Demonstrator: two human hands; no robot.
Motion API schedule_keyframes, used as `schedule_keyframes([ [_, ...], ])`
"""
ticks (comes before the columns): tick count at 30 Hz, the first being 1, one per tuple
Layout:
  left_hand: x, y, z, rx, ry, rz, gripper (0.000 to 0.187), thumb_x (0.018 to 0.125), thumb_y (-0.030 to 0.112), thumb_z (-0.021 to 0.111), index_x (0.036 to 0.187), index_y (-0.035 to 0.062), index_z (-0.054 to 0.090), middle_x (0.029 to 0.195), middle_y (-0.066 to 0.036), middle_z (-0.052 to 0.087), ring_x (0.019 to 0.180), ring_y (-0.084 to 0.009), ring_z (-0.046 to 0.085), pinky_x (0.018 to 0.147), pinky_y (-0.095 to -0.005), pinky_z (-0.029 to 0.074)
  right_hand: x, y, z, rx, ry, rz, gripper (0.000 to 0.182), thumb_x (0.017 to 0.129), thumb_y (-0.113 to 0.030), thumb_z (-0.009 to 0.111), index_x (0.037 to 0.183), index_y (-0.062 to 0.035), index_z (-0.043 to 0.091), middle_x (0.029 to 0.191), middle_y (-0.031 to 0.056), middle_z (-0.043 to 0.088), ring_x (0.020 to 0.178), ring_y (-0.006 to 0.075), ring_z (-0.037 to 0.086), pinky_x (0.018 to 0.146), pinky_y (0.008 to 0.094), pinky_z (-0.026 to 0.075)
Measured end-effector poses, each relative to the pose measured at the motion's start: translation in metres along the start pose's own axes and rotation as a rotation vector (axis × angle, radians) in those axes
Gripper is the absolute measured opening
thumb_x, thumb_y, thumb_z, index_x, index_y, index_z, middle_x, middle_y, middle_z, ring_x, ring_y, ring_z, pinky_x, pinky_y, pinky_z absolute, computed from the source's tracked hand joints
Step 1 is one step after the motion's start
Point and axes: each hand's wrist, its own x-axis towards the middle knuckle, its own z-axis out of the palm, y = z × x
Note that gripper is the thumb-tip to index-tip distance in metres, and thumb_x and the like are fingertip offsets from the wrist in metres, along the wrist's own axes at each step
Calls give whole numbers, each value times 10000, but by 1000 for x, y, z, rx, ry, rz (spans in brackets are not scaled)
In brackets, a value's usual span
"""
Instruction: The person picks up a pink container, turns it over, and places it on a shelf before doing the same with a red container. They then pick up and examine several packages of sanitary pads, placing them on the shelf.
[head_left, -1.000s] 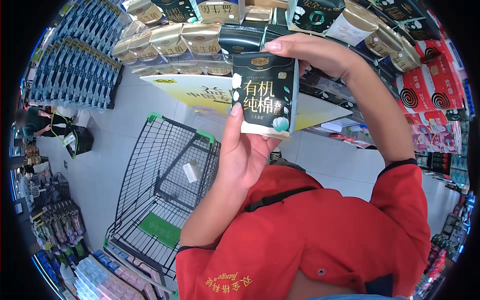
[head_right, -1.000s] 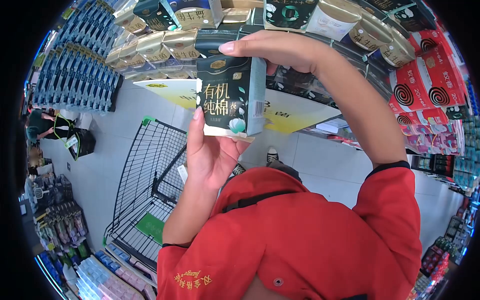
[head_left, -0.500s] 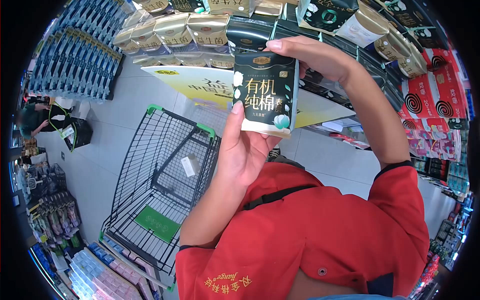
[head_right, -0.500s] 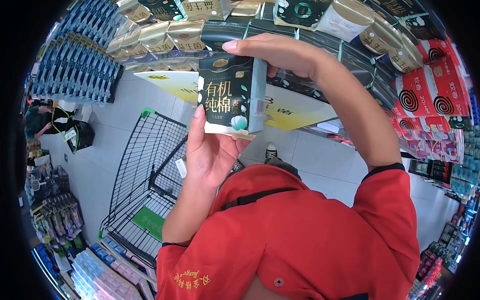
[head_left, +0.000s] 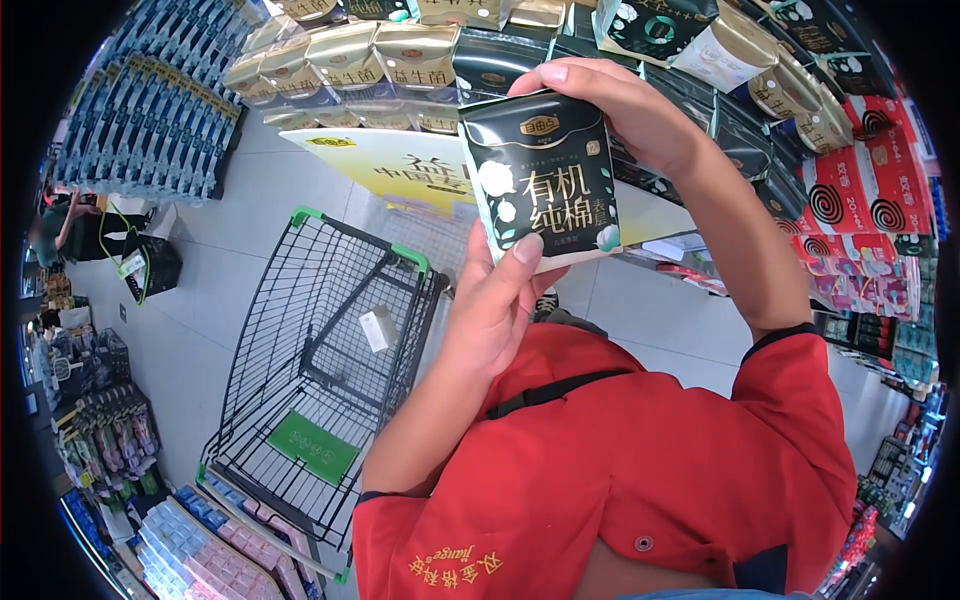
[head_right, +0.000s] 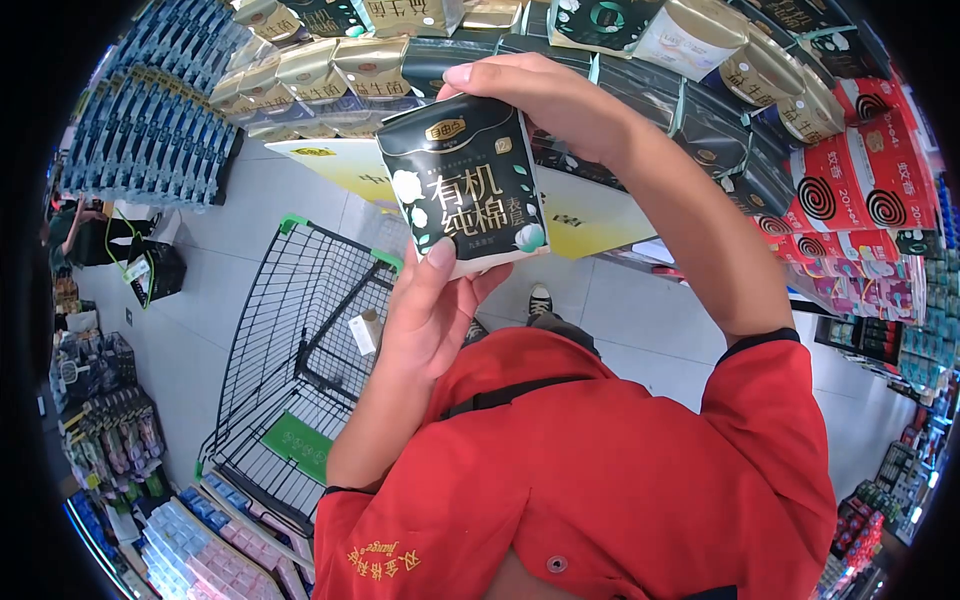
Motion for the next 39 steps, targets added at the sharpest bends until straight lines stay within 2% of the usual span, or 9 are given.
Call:
schedule_keyframes([
  [15, -3, -8, -15, 1, -5, 25, 567, 935, 312, 604, 1368, 57, 342, 1244, -102, 561, 1115, -216, 589, 943, -369, 503, -4, 13, 20, 143, 42, -33, 473, 973, -423, 474, 1126, 0, 620, 956, 72, 671, 841, 86, 640, 756, 225, 524],
  [18, -3, -9, -17, 3, 1, 42, 574, 939, 313, 592, 1373, 27, 347, 1259, -124, 562, 1135, -234, 591, 966, -375, 499, -5, 21, 25, 140, 110, 9, 533, 983, -475, 431, 1187, -11, 597, 1014, 72, 662, 895, 100, 635, 814, 245, 511],
  [20, -3, -10, -20, 10, 11, 49, 580, 942, 315, 583, 1374, 3, 353, 1271, -142, 561, 1145, -247, 593, 979, -378, 497, -6, 31, 29, 255, 188, 17, 600, 983, -520, 403, 1288, -20, 537, 1120, 77, 638, 1035, 136, 604, 925, 293, 465],
  [25, -3, -4, -28, -41, -31, 60, 595, 952, 336, 554, 1347, -74, 384, 1277, -192, 561, 1152, -288, 599, 987, -374, 507, -29, 39, 44, 392, 166, 1, 688, 963, -561, 425, 1408, -36, 413, 1281, 70, 560, 1180, 174, 533, 1027, 343, 387],
  [26, -3, -3, -30, -39, -29, 59, 595, 952, 336, 554, 1347, -74, 384, 1277, -192, 561, 1152, -288, 599, 987, -374, 507, -32, 43, 48, 414, 195, -21, 721, 951, -575, 445, 1431, -41, 382, 1312, 66, 539, 1207, 179, 516, 1045, 352, 369],
  [27, -4, -3, -34, -94, -45, 28, 565, 941, 292, 581, 1358, -19, 362, 1290, -160, 541, 1158, -262, 583, 982, -387, 490, -33, 56, 47, 438, 149, -53, 777, 913, -573, 526, 1455, -48, 340, 1351, 58, 505, 1209, 167, 512, 1028, 331, 387],
  [28, -4, -3, -37, -150, -61, -3, 556, 931, 249, 607, 1369, 37, 340, 1304, -127, 521, 1165, -235, 568, 977, -400, 472, -36, 60, 50, 440, 150, -52, 777, 913, -573, 526, 1455, -48, 340, 1351, 58, 505, 1209, 167, 512, 1028, 331, 387],
  [30, -5, -5, -40, -139, -47, -16, 553, 933, 249, 603, 1371, 39, 338, 1304, -129, 520, 1168, -237, 567, 980, -402, 469, -44, 62, 61, 473, 227, -50, 753, 928, -467, 573, 1497, -70, 278, 1214, 29, 560, 1084, 108, 517, 897, 288, 415],
  [39, -10, -1, -54, -134, -63, -57, 550, 945, 246, 585, 1386, 48, 324, 1312, -135, 517, 1183, -252, 560, 1000, -420, 452, -45, 72, 74, 443, 277, -6, 767, 917, -430, 603, 1500, -59, 270, 1238, 52, 543, 1099, 132, 514, 934, 297, 397],
])
